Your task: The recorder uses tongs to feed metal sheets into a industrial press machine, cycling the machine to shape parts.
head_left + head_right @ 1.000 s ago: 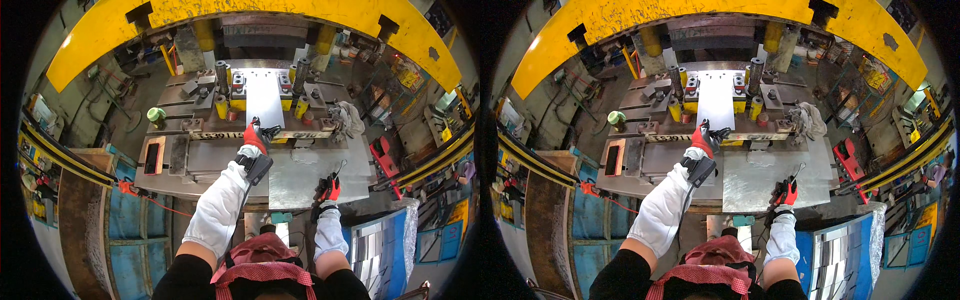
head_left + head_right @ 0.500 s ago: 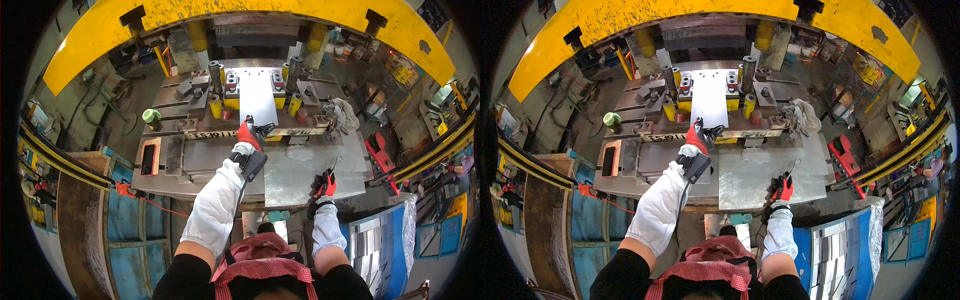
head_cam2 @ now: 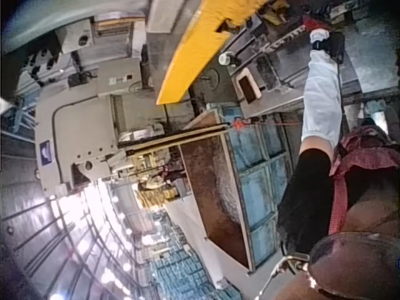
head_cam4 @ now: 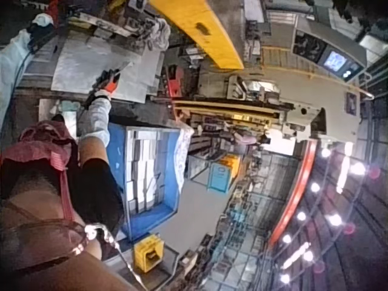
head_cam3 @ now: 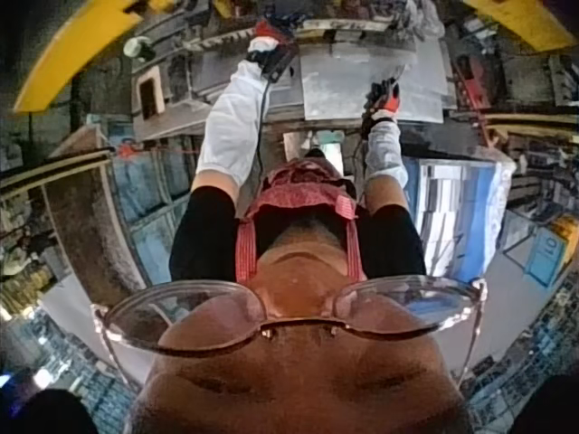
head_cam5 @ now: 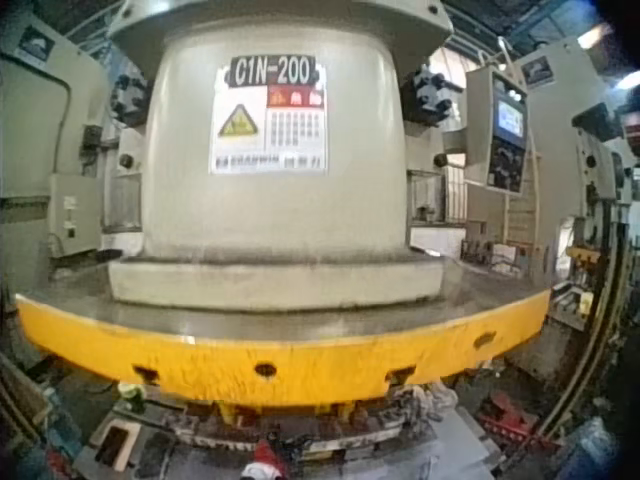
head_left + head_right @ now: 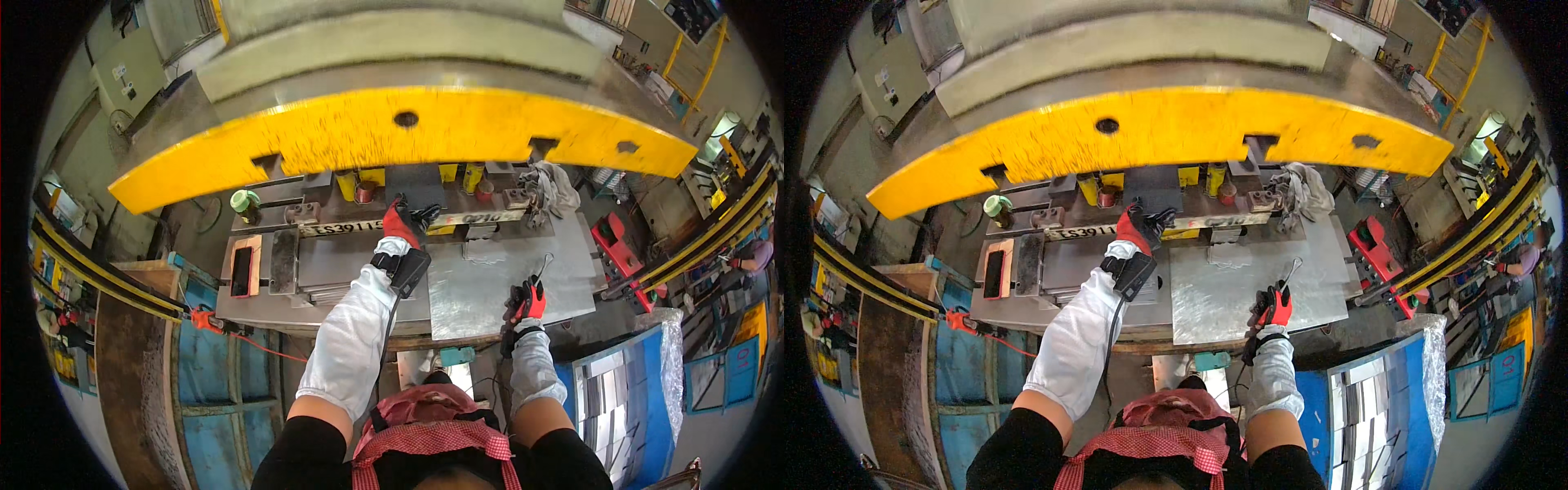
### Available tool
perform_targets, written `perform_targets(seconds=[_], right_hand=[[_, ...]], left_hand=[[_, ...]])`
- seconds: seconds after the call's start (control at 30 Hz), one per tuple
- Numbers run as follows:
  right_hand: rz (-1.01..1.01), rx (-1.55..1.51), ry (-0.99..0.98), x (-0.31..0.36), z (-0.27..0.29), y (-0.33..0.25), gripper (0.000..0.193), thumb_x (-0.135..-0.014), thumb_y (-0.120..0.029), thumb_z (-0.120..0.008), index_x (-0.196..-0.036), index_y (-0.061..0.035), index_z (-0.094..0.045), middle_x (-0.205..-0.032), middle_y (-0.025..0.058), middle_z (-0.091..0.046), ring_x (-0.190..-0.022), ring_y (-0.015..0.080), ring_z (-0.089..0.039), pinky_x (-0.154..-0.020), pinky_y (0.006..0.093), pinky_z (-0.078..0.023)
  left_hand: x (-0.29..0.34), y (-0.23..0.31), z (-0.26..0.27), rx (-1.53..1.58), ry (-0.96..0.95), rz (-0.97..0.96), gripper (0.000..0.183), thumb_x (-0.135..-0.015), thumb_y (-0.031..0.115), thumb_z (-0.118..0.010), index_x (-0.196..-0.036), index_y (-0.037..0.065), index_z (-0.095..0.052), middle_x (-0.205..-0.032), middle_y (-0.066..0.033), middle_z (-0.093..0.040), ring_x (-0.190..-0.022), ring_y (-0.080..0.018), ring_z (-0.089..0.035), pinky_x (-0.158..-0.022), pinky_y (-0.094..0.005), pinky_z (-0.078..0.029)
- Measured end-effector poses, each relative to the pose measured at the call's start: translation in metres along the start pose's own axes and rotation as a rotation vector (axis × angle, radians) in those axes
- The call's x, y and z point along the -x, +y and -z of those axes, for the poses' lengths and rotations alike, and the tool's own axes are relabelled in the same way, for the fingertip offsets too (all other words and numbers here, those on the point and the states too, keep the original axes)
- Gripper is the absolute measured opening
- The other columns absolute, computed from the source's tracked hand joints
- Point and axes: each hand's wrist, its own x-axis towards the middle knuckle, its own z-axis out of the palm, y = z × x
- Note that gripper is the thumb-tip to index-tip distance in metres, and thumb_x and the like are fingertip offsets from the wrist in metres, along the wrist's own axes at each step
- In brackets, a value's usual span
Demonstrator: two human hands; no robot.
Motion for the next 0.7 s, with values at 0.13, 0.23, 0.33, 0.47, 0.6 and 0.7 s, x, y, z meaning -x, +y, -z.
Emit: perform_targets(seconds=[0.13, 0.23, 0.33, 0.47, 0.6, 0.7], right_hand=[[-0.002, 0.030, -0.003, -0.002, 0.005, -0.001, 0.026, -0.082, -0.020, -0.057, -0.104, -0.0123, -0.048, -0.065, 0.0113, -0.058, -0.037, 0.0229, -0.049, -0.030, 0.0336, -0.039], [0.025, -0.008, 0.019, -0.003, 0.008, -0.002, 0.026, -0.081, -0.019, -0.057, -0.104, -0.0111, -0.049, -0.063, 0.0097, -0.055, -0.038, 0.0208, -0.048, -0.032, 0.0328, -0.038], [0.012, -0.076, -0.018, -0.005, -0.003, 0.006, 0.026, -0.081, -0.018, -0.058, -0.104, -0.0107, -0.049, -0.061, 0.0085, -0.053, -0.038, 0.0201, -0.047, -0.032, 0.0323, -0.039], [0.018, -0.053, 0.053, 0.003, -0.010, -0.002, 0.025, -0.081, -0.020, -0.059, -0.102, -0.0105, -0.050, -0.060, 0.0084, -0.053, -0.037, 0.0211, -0.048, -0.032, 0.0321, -0.040], [0.091, -0.017, 0.038, -0.005, 0.003, 0.002, 0.025, -0.081, -0.020, -0.059, -0.102, -0.0096, -0.052, -0.062, 0.0098, -0.055, -0.037, 0.0216, -0.049, -0.032, 0.0323, -0.041], [0.077, 0.022, 0.007, -0.001, -0.010, 0.000, 0.028, -0.081, -0.021, -0.058, -0.106, -0.0093, -0.050, -0.067, 0.0123, -0.059, -0.040, 0.0226, -0.052, -0.033, 0.0333, -0.042]], left_hand=[[0.001, -0.001, 0.001, -0.313, -0.224, -0.085, 0.037, -0.088, 0.028, -0.044, -0.118, 0.005, -0.041, -0.108, -0.0249, -0.053, -0.093, -0.0458, -0.054, -0.075, -0.0517, -0.051], [0.006, -0.006, -0.004, -0.481, -0.241, -0.191, 0.044, -0.087, 0.026, -0.044, -0.124, 0.003, -0.035, -0.116, -0.0263, -0.047, -0.099, -0.0480, -0.051, -0.080, -0.0529, -0.049], [-0.009, 0.015, 0.005, 0.178, -0.009, 0.183, 0.049, -0.086, 0.029, -0.045, -0.124, 0.001, -0.030, -0.120, -0.0285, -0.042, -0.097, -0.0510, -0.049, -0.080, -0.0563, -0.047], [-0.002, 0.004, -0.003, -0.044, -0.051, -0.009, 0.054, -0.085, 0.035, -0.047, -0.122, -0.002, -0.033, -0.112, -0.0279, -0.047, -0.091, -0.0483, -0.053, -0.075, -0.0537, -0.049], [0.004, -0.004, -0.001, -0.147, -0.293, -0.129, 0.046, -0.086, 0.032, -0.051, -0.118, 0.001, -0.041, -0.110, -0.0233, -0.051, -0.093, -0.0443, -0.054, -0.075, -0.0537, -0.050], [0.004, 0.006, 0.000, -0.031, -0.166, -0.030, 0.044, -0.088, 0.031, -0.046, -0.121, 0.002, -0.039, -0.111, -0.0240, -0.051, -0.093, -0.0439, -0.054, -0.075, -0.0529, -0.050]])
